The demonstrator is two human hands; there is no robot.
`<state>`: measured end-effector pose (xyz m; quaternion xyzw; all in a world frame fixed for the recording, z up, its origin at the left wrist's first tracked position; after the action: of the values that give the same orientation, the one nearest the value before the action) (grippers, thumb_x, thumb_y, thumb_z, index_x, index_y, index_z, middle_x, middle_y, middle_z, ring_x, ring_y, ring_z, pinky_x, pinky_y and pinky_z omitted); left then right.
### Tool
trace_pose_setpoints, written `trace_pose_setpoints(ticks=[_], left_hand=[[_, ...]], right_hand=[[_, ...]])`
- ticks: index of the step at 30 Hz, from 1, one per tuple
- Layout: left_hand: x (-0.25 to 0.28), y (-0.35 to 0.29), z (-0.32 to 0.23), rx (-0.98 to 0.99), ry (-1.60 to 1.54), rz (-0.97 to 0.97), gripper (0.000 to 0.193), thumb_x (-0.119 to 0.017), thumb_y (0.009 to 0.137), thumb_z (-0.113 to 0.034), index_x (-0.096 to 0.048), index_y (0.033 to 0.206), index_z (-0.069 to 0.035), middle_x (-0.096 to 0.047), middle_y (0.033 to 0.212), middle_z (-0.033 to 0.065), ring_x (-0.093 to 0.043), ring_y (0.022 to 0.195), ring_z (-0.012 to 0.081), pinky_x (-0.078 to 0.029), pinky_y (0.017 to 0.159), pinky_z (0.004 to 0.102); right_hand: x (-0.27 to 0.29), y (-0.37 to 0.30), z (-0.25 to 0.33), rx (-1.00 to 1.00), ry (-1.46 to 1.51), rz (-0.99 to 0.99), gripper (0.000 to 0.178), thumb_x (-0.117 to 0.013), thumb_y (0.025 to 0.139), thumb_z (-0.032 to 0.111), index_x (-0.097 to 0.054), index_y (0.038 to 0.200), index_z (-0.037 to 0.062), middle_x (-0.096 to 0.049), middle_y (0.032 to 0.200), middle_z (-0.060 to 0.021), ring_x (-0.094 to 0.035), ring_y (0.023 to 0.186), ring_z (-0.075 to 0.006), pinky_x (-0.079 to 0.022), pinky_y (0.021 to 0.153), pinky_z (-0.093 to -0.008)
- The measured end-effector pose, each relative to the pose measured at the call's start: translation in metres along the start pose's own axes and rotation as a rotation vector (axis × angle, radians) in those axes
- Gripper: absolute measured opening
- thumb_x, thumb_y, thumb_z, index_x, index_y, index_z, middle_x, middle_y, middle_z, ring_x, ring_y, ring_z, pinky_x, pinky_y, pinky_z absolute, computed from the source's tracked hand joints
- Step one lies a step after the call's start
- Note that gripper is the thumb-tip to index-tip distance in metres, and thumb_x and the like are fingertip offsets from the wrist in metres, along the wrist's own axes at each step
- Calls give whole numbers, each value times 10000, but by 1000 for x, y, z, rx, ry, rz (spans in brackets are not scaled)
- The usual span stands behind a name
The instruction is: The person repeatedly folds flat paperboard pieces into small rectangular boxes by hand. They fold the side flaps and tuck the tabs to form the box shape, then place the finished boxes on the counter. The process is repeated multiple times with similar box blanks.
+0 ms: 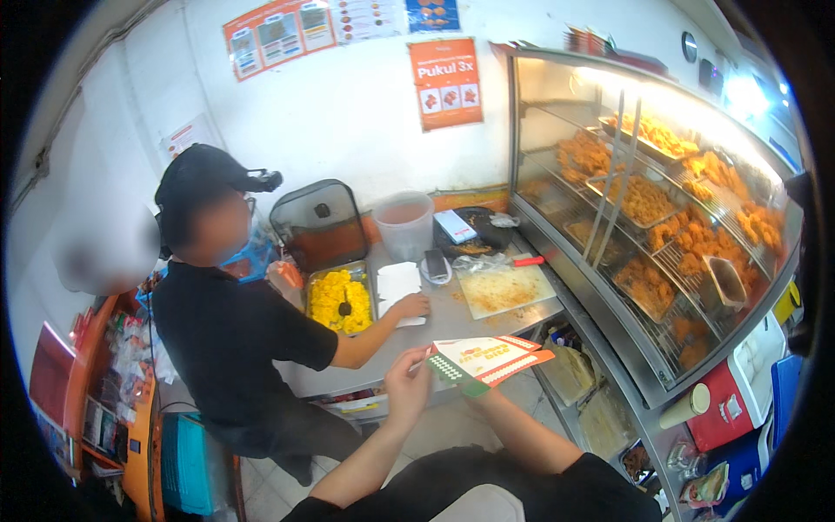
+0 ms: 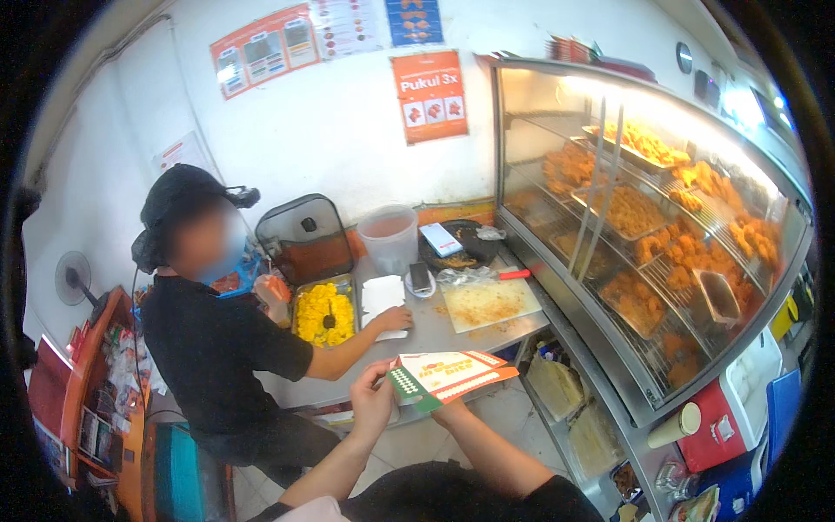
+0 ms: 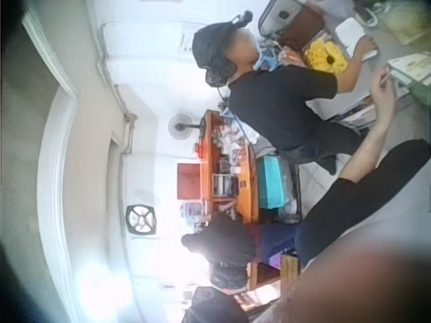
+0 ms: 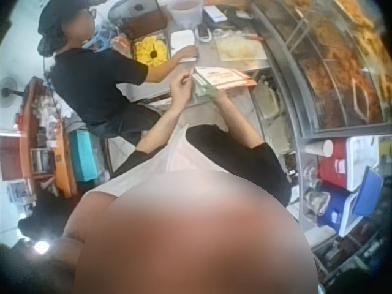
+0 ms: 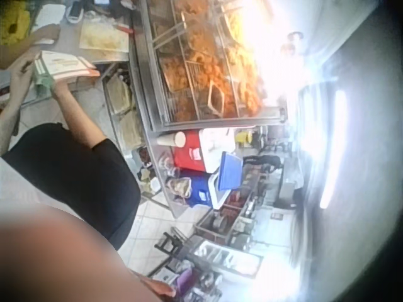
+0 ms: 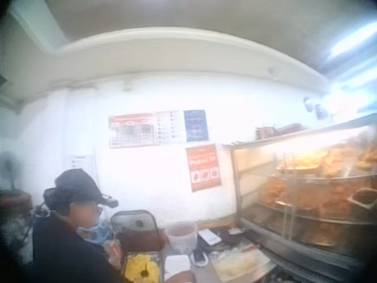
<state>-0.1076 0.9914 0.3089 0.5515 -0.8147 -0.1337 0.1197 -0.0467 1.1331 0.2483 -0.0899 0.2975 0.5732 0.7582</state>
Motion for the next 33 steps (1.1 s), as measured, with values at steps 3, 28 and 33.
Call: trace_pose_setpoints(ticks=[3,28,33], left_hand=[[-51,3,6,26,-27,99,160,-666,1034,-87,-749,1123,17,-723,1186,93,-673,1053,118,-564,838,260],[-49,-8,147,879,-215,-401,192,-784,949,-141,-619,1018,-71,-646,801,34,-597,654,169,-484,607,299],[-68,58,129,579,-868,-222,451,-697,1019,-375,-552,1327,-78,-630,1161,124,-652,1056,229,-559,861,395]], right_hand=[[53,4,12,-92,74,-39,378,-680,1037,255,-599,1341,46,-661,1280,-68,-653,1112,-139,-559,915,-311],[185,35,-24,-530,-171,-77,135,-722,1000,132,-717,1061,12,-731,984,-6,-646,882,-103,-523,802,-286],[153,103,-4,-155,-440,-128,119,-674,1026,124,-704,1035,9,-729,974,-36,-662,905,-112,-539,825,-313]])
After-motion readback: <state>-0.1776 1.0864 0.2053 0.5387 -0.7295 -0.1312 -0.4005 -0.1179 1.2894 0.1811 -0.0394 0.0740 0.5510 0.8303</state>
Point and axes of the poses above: each hand's wrist, its own y-axis towards the middle knuckle, its own x-axis out of the back of the hand, z = x × y, the point moved 2 cm from there along y, towards the middle knuckle
